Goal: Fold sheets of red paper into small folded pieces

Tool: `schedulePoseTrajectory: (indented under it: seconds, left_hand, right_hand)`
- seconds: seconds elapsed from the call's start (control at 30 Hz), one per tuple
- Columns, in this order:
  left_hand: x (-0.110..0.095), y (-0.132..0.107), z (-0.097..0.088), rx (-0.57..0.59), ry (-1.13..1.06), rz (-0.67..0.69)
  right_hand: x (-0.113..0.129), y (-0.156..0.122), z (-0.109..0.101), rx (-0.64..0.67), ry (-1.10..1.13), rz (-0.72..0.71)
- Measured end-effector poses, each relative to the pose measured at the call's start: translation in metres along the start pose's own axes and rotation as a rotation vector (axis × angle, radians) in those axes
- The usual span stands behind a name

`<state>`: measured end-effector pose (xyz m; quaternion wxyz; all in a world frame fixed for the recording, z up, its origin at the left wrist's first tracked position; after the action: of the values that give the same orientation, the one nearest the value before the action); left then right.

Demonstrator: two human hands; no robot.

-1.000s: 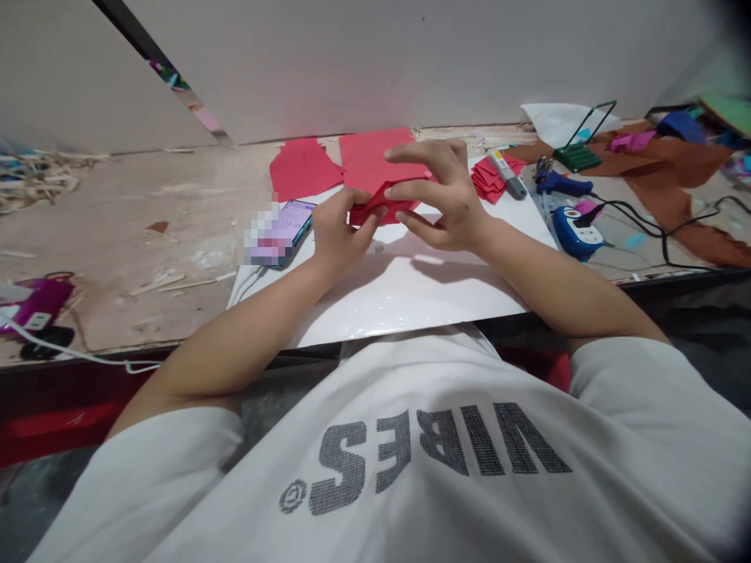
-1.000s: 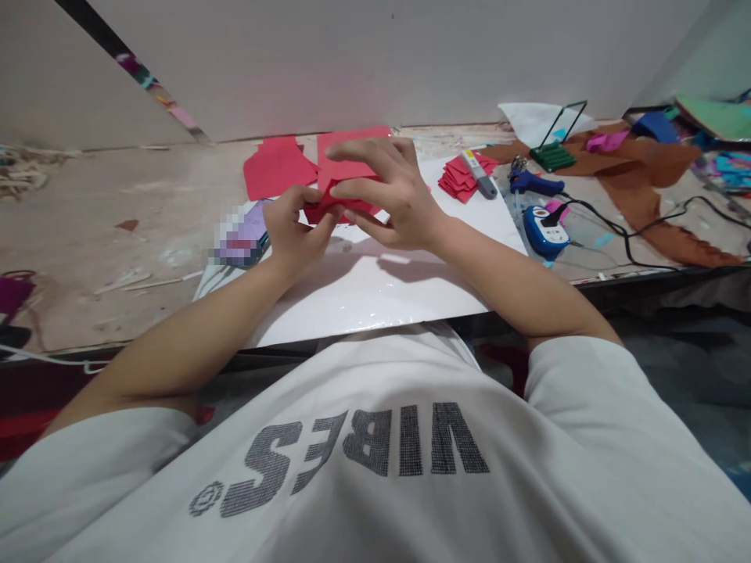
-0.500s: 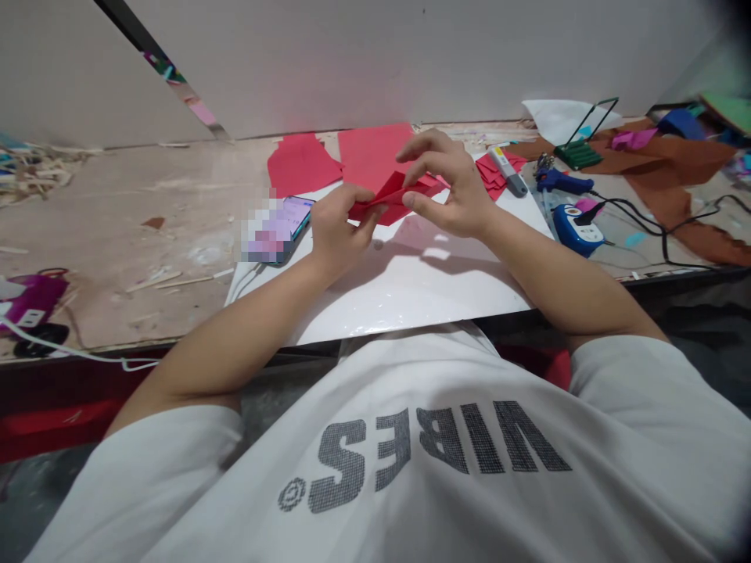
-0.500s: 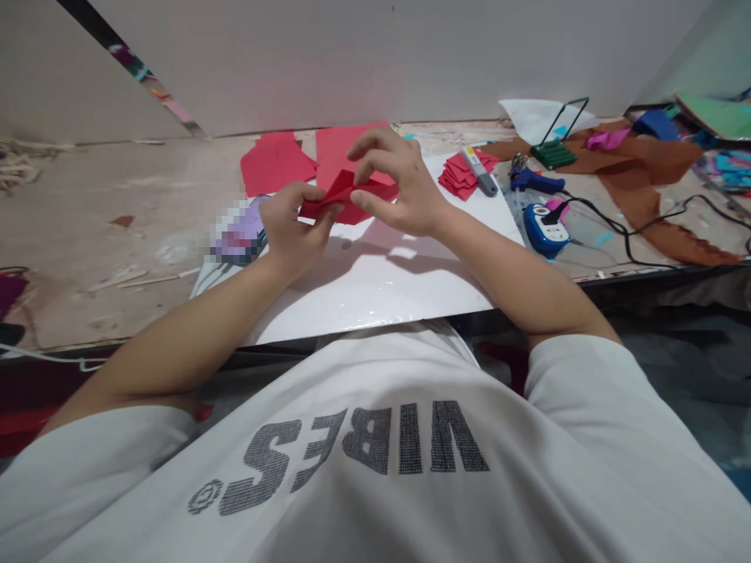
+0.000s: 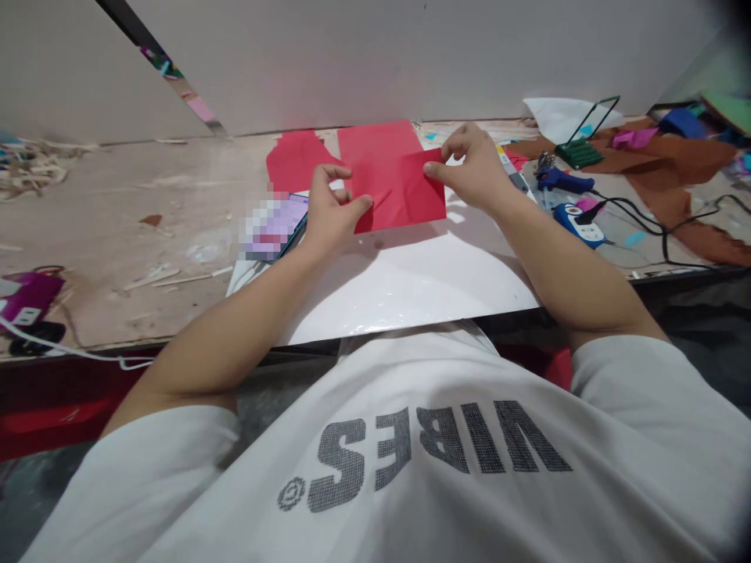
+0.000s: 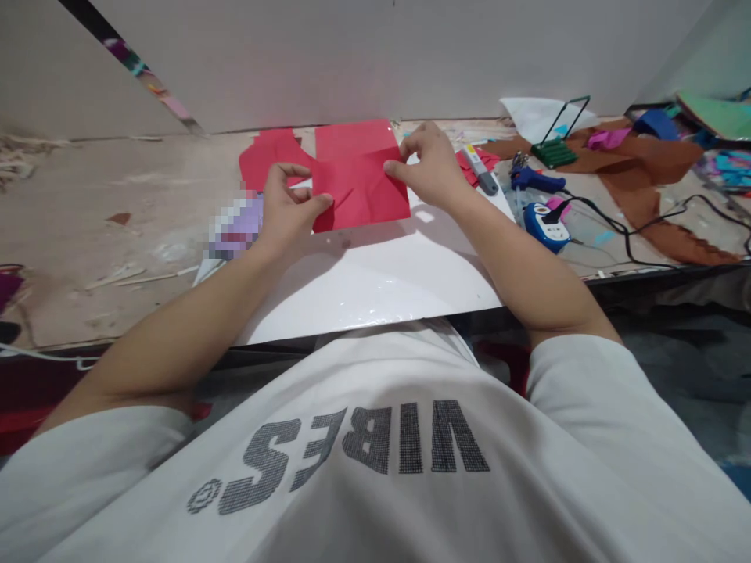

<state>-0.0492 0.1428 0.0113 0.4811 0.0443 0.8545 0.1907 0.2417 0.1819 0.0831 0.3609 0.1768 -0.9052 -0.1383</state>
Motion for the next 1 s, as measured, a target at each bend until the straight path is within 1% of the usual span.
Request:
schedulePoseTrajectory:
  seconds: [0.07,0.1,0.13,0.23,0.33,0.43,0.53,0.6,0.67,0.8,0.9,1.0]
  left_hand:
    - [0.012,-0.005,0.006,0.082,0.04,-0.077]
    - [0.014,-0.007,0.006,0.107,0.086,-0.08]
    - [0.012,-0.009,0.006,0.135,0.152,-0.05]
    - [-0.003,-0.015,0.004,0.207,0.391,0.095]
    - [-0.025,-0.022,0.006,0.251,0.587,0.225]
    - [-0.047,-0.034,0.018,0.311,0.712,0.325]
    - [-0.06,-0.044,0.025,0.328,0.792,0.342]
    - [-0.064,-0.047,0.026,0.315,0.818,0.347]
    - [-0.063,-0.048,0.028,0.345,0.807,0.372]
    - [-0.058,-0.053,0.038,0.501,0.732,0.447]
    - [-0.063,-0.062,0.043,0.581,0.681,0.553]
    - [-0.07,-0.074,0.048,0.674,0.623,0.681]
  right_hand:
    - [0.006,-0.003,0.004,0.04,-0.073,-0.027]
    - [0.008,-0.005,0.011,0.09,-0.097,-0.039]
    - [0.009,-0.007,0.02,0.149,-0.111,-0.047]
    - [0.006,-0.012,0.045,0.286,-0.114,-0.049]
    - [0.002,-0.014,0.06,0.333,-0.082,-0.031]
    - [-0.002,-0.014,0.065,0.349,-0.034,0.011]
    - [-0.004,-0.013,0.063,0.353,0.014,0.067]
    - [-0.007,-0.013,0.061,0.356,0.039,0.106]
    - [-0.011,-0.013,0.06,0.366,0.048,0.135]
    - [-0.014,-0.014,0.061,0.389,0.058,0.166]
    - [-0.012,-0.018,0.06,0.406,0.094,0.202]
    - [-0.008,-0.026,0.06,0.523,0.105,0.252]
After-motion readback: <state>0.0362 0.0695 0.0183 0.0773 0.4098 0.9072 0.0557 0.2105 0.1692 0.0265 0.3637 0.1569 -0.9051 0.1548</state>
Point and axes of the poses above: each hand's wrist, its own y-axis towards the middle knuckle, its own z-axis out of the palm, x = y × z, the point moved 10 cm from there along y, towards the middle knuckle, and after that the axes turned 8 degrees about y, right-handed, at the moved point
